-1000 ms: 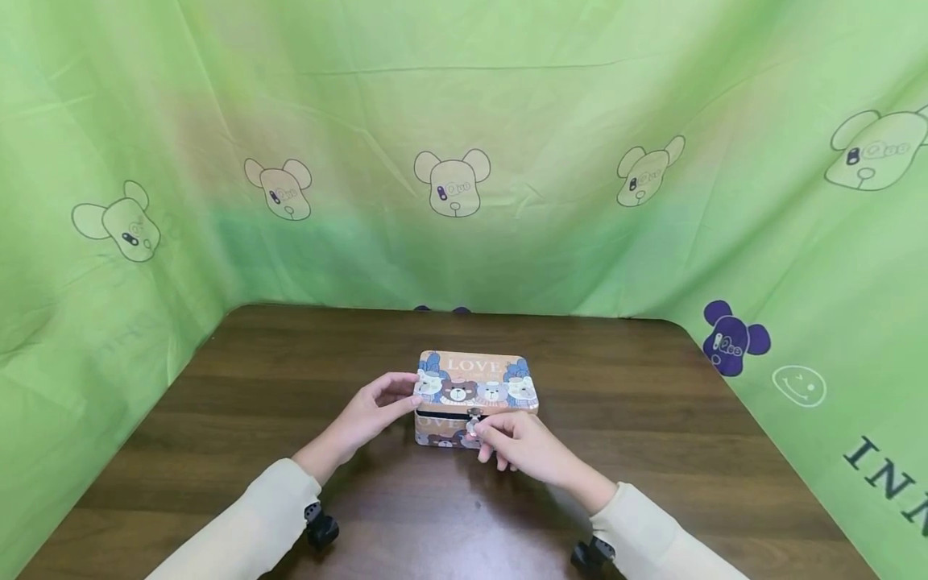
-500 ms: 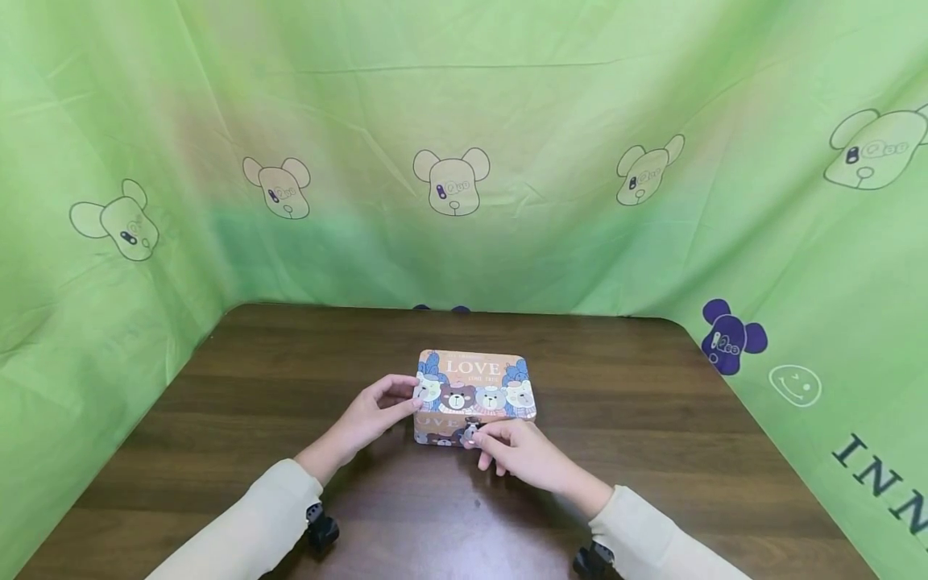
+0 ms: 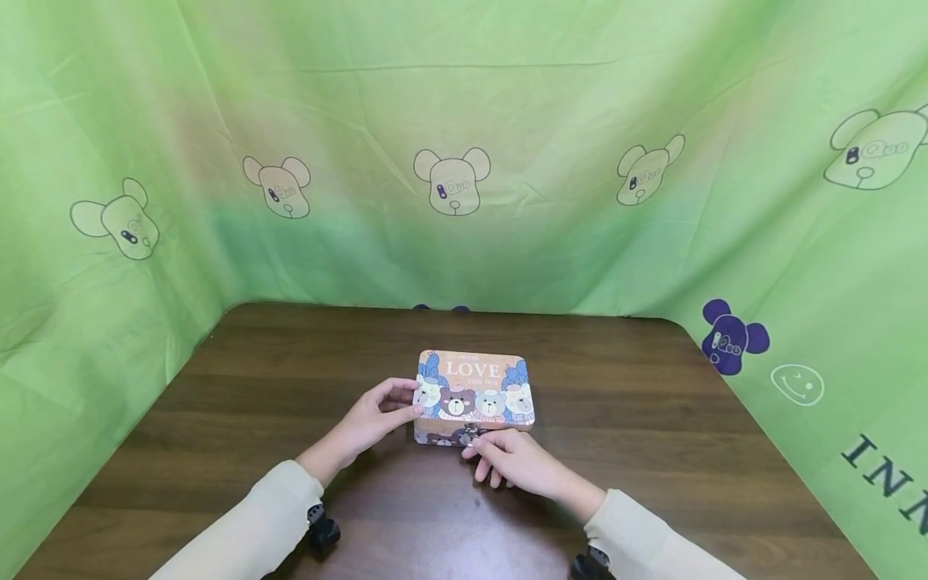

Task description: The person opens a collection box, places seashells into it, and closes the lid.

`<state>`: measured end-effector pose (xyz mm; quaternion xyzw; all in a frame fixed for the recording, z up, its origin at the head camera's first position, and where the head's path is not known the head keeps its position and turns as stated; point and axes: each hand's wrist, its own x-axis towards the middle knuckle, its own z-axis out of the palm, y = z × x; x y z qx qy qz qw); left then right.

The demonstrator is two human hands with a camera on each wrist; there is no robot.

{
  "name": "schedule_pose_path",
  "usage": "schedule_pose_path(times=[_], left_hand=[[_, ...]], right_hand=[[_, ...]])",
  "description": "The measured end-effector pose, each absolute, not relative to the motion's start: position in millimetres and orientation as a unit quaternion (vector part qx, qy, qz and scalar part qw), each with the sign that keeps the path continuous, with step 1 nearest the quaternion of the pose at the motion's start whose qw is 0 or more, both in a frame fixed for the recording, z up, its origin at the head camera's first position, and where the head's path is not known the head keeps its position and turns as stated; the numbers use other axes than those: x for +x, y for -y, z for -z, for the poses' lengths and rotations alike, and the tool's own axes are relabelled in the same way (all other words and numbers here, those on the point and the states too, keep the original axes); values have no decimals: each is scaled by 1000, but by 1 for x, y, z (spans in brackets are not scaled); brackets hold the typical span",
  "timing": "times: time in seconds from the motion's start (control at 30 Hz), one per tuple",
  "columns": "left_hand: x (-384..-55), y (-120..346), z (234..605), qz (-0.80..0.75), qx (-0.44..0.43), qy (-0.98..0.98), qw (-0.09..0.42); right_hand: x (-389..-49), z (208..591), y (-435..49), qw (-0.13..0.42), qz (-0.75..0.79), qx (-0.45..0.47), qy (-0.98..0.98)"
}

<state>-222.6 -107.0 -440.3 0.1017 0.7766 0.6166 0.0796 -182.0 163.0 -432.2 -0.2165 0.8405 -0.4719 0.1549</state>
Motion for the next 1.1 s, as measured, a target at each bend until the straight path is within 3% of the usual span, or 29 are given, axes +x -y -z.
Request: schedule_pose_path(times=[0.63,1.1], left_hand=[[-226,110,441,-608,116,-780,89],[-225,109,440,-605,116,-783,86]], right_hand=[[-184,433,-158,194,484,-178,-835],[-184,437,-158,191,489,-166,-835]])
